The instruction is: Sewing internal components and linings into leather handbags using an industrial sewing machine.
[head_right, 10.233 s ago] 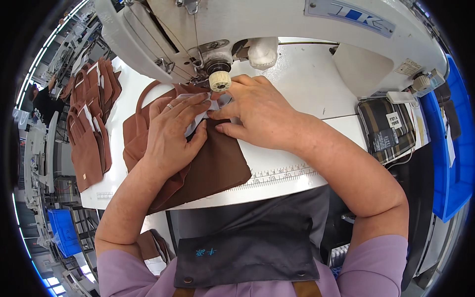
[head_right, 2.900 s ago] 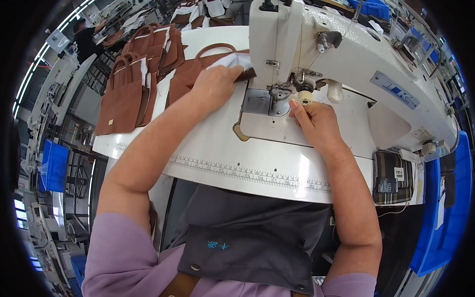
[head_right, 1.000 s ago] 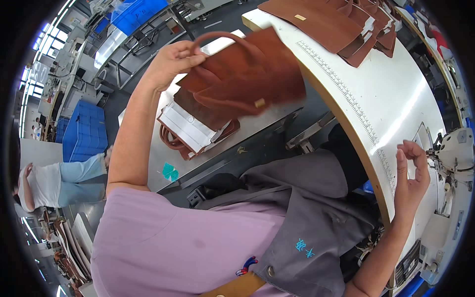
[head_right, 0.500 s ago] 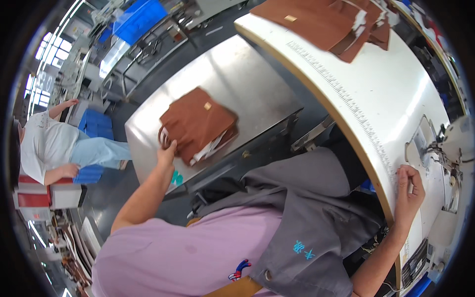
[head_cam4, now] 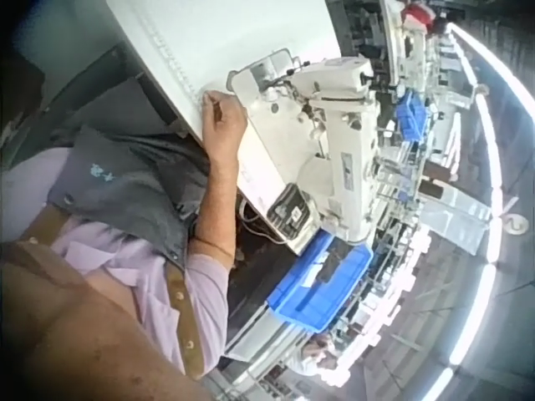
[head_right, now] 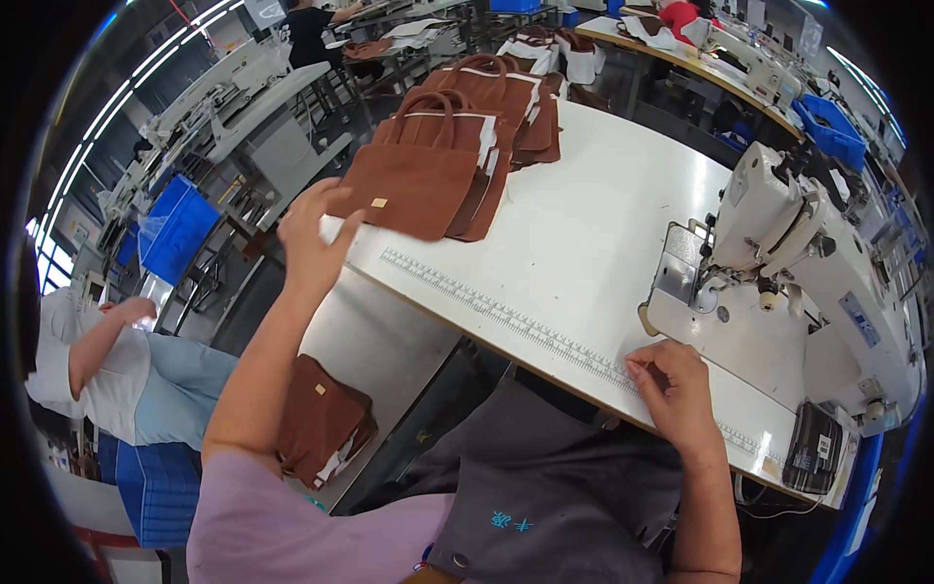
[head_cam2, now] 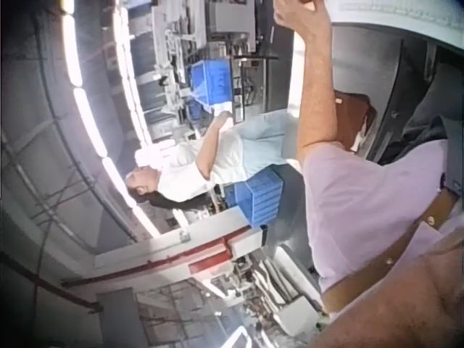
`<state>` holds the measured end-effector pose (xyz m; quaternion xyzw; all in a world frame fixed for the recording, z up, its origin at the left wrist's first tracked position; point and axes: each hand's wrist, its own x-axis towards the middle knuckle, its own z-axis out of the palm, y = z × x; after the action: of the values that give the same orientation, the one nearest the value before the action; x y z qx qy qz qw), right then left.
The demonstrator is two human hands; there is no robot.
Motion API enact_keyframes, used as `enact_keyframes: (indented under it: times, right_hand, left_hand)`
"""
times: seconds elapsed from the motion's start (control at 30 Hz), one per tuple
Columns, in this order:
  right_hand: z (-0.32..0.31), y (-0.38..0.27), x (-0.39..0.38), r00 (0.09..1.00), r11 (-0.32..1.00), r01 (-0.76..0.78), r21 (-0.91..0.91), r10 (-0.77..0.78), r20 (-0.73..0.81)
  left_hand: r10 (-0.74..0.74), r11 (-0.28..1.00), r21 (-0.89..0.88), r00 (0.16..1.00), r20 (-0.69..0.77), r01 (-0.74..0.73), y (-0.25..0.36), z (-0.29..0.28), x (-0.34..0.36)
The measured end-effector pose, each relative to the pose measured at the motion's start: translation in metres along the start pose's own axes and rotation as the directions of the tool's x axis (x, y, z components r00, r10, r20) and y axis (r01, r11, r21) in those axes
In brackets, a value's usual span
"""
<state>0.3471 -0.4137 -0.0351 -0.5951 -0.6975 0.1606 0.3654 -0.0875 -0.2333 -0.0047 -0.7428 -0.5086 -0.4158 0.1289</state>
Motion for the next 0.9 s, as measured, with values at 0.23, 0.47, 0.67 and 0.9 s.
enact_keyframes:
  times: [0.23,0.47,0.67,0.9]
  right_hand:
    - [0.014,-0.013,0.037,0.981,0.988,0.147,0.042,-0.151,0.118]
    - [0.059,-0.040,0.143,0.900,0.905,0.423,0.047,-0.425,0.099]
    - [0.158,-0.028,0.259,0.836,0.848,0.505,-0.161,-0.527,-0.152]
    - [0.180,-0.019,0.275,0.915,0.870,0.402,-0.286,-0.372,0.154]
  left_hand:
    - [-0.300,0.953,0.036,0.912,0.280,0.302,-0.017,0.149,0.130]
    - [-0.005,0.996,0.087,0.981,0.196,-0.013,-0.034,0.179,0.141]
    - [-0.021,0.994,-0.108,0.997,-0.077,0.012,-0.049,0.209,0.142]
    - [0.023,0.990,-0.136,0.997,-0.073,-0.033,-0.056,0.184,0.142]
